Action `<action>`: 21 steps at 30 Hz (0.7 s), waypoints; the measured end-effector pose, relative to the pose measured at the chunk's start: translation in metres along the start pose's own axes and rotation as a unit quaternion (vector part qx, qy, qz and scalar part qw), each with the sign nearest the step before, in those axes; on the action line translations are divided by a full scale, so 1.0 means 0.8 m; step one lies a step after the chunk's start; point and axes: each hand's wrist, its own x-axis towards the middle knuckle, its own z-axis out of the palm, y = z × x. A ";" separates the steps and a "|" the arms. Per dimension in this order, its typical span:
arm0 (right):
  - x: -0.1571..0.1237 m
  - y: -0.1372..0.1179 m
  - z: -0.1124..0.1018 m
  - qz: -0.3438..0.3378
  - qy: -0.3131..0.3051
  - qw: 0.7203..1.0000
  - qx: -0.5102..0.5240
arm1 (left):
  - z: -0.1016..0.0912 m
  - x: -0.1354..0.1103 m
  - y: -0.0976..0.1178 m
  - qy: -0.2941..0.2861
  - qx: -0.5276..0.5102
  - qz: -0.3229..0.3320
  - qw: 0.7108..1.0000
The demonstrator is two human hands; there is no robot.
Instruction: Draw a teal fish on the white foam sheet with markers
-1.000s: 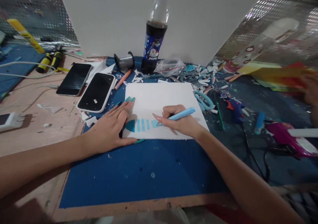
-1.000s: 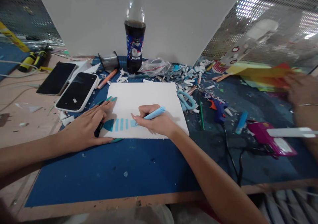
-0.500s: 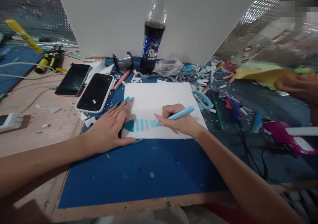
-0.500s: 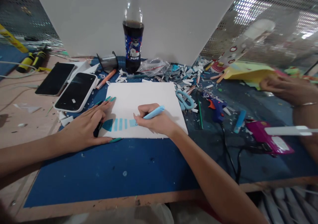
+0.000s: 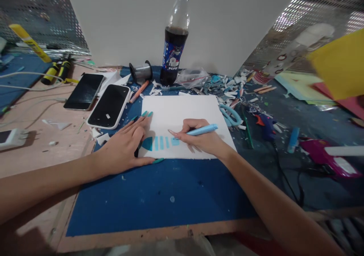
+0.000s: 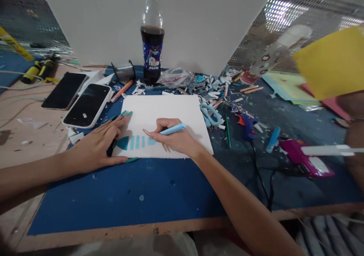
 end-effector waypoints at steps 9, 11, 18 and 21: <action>0.001 0.015 -0.007 0.012 -0.016 0.998 0.064 | -0.003 0.000 -0.001 -0.005 -0.013 0.003 1.000; 0.004 0.019 -0.008 0.009 0.035 0.993 0.108 | -0.003 -0.001 0.001 0.025 -0.015 0.017 0.999; 0.006 0.009 -0.005 -0.014 0.189 0.963 0.190 | 0.007 -0.001 0.003 0.205 -0.060 0.026 0.977; 0.001 -0.003 0.000 -0.012 0.213 0.955 0.207 | 0.015 0.000 -0.004 0.233 -0.066 -0.020 0.970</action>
